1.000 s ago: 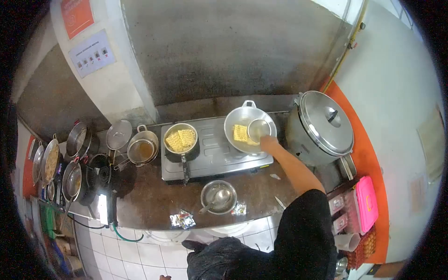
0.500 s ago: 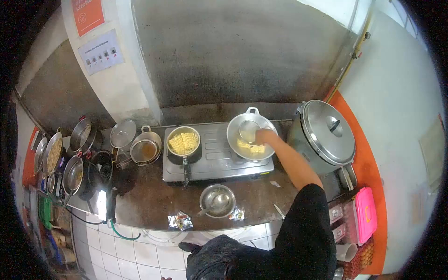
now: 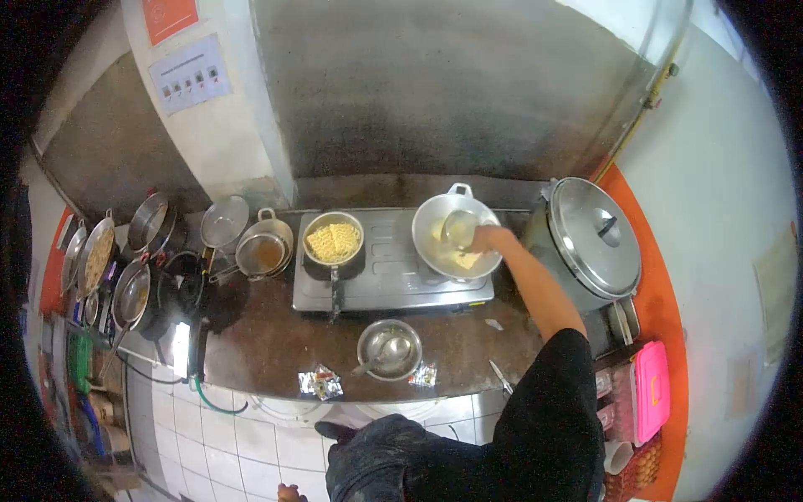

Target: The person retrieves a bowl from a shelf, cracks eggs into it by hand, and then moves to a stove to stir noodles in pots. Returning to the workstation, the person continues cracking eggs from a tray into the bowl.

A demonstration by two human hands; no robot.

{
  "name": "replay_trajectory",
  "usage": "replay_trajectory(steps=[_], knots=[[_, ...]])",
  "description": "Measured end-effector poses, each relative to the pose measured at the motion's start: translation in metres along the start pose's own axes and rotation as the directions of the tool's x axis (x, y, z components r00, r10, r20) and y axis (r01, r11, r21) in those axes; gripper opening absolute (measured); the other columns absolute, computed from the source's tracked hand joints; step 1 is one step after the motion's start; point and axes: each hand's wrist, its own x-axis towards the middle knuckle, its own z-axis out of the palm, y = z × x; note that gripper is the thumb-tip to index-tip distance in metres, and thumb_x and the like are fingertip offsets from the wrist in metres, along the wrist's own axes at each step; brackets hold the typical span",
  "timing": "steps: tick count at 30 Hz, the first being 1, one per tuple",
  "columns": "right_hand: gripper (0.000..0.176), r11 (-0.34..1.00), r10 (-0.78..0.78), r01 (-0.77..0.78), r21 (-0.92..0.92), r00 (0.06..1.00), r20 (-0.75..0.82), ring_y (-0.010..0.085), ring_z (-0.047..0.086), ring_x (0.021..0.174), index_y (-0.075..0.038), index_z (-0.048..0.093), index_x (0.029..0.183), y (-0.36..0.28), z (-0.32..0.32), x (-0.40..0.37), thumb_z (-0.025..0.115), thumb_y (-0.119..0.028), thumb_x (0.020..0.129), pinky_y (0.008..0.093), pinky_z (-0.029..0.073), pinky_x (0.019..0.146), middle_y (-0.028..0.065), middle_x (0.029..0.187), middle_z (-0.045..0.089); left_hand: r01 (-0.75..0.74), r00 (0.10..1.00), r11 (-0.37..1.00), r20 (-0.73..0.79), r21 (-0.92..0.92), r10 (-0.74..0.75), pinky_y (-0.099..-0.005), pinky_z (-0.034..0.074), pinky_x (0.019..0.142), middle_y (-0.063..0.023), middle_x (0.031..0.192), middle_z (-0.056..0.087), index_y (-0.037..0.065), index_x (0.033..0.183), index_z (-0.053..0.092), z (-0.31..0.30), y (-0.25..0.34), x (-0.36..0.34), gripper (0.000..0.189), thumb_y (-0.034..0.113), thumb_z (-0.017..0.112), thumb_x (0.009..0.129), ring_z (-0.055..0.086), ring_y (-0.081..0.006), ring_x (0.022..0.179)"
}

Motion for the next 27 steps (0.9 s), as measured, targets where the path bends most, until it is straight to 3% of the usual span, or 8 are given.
replay_trajectory(steps=[7,10,14,16,20,21,24,27], knots=[[0.043,0.991,0.117,-0.123,-0.054,0.988,-0.097,0.0296,0.071,0.078,-0.018,0.075,0.116,0.017,-0.011,-0.048,0.061,-0.050,0.092,0.0424,0.056,0.079,0.0130,0.083,0.073,0.079,0.987,0.883,-0.087,-0.462,-0.133,-0.0192,0.039,0.043,-0.0017,0.087,0.059,0.004,0.134,0.049,-0.059,-0.024,0.006,0.041,0.022,0.060,0.098,0.044,-0.0053,0.055],[0.035,0.985,-0.104,0.048,-0.164,0.931,-0.350,0.0331,0.071,0.080,-0.023,0.072,0.123,0.058,0.036,-0.047,0.059,-0.036,0.093,0.0443,0.056,0.082,0.0152,0.087,0.073,0.090,0.991,0.847,-0.036,-0.524,-0.127,-0.0184,0.038,0.043,-0.0083,0.102,0.064,0.005,0.141,0.045,-0.071,-0.021,0.011,0.051,0.026,0.061,0.098,0.046,-0.0075,0.054],[0.034,0.996,-0.043,0.082,0.043,0.822,-0.568,0.0387,0.070,0.093,-0.010,0.072,0.119,0.037,0.050,-0.081,0.056,-0.029,0.096,0.0436,0.055,0.085,0.0212,0.099,0.073,0.158,0.987,0.965,0.040,-0.207,-0.153,-0.0212,0.043,0.050,-0.0115,0.121,0.063,0.010,0.148,0.040,-0.110,-0.031,0.046,0.064,0.043,0.058,0.096,0.054,-0.0133,0.065],[0.035,0.962,0.018,0.129,0.240,0.850,-0.527,0.0365,0.072,0.087,-0.011,0.069,0.124,0.027,0.046,-0.101,0.058,-0.026,0.095,0.0430,0.055,0.081,0.0196,0.092,0.073,0.097,0.987,0.815,0.159,-0.572,-0.007,-0.0233,0.044,0.040,-0.0103,0.107,0.066,0.015,0.135,0.051,-0.108,-0.007,0.040,0.053,0.044,0.066,0.094,0.055,-0.0128,0.053],[0.039,0.854,0.058,0.230,0.467,0.850,-0.524,0.0191,0.066,0.069,-0.008,0.063,0.133,-0.007,0.094,-0.156,0.056,-0.023,0.098,0.0376,0.053,0.073,0.0135,0.081,0.070,0.015,0.995,0.758,0.083,-0.652,0.053,-0.0246,0.044,0.040,-0.0091,0.099,0.067,0.011,0.131,0.054,-0.120,0.004,0.043,0.044,0.039,0.062,0.098,0.054,-0.0131,0.053],[0.035,0.806,0.149,0.242,0.540,0.801,-0.580,0.0168,0.063,0.069,-0.012,0.064,0.132,-0.022,0.114,-0.168,0.053,-0.021,0.101,0.0354,0.052,0.072,0.0122,0.083,0.069,0.104,0.985,0.938,-0.097,-0.332,-0.144,-0.0293,0.049,0.066,-0.0090,0.128,0.060,0.013,0.149,0.040,-0.117,0.014,0.042,0.068,0.053,0.052,0.095,0.057,-0.0182,0.084],[0.037,0.783,0.085,0.282,0.555,0.835,-0.544,0.0188,0.067,0.091,-0.016,0.063,0.135,-0.117,0.144,-0.236,0.055,-0.019,0.100,0.0340,0.052,0.082,0.0120,0.108,0.074,0.138,0.990,0.952,0.049,-0.272,-0.129,-0.0354,0.048,0.082,-0.0081,0.133,0.058,0.014,0.151,0.039,-0.171,-0.008,0.052,0.070,0.056,0.047,0.095,0.056,-0.0215,0.100],[0.040,0.642,0.074,0.066,0.764,0.986,-0.147,0.0277,0.065,0.116,-0.028,0.060,0.139,-0.251,0.172,-0.295,0.058,-0.022,0.099,0.0396,0.049,0.102,0.0125,0.127,0.068,0.039,0.991,0.999,-0.124,-0.029,-0.042,-0.0365,0.052,0.092,-0.0148,0.133,0.056,0.007,0.150,0.036,-0.166,0.024,0.038,0.059,0.029,0.054,0.099,0.053,-0.0243,0.121]])
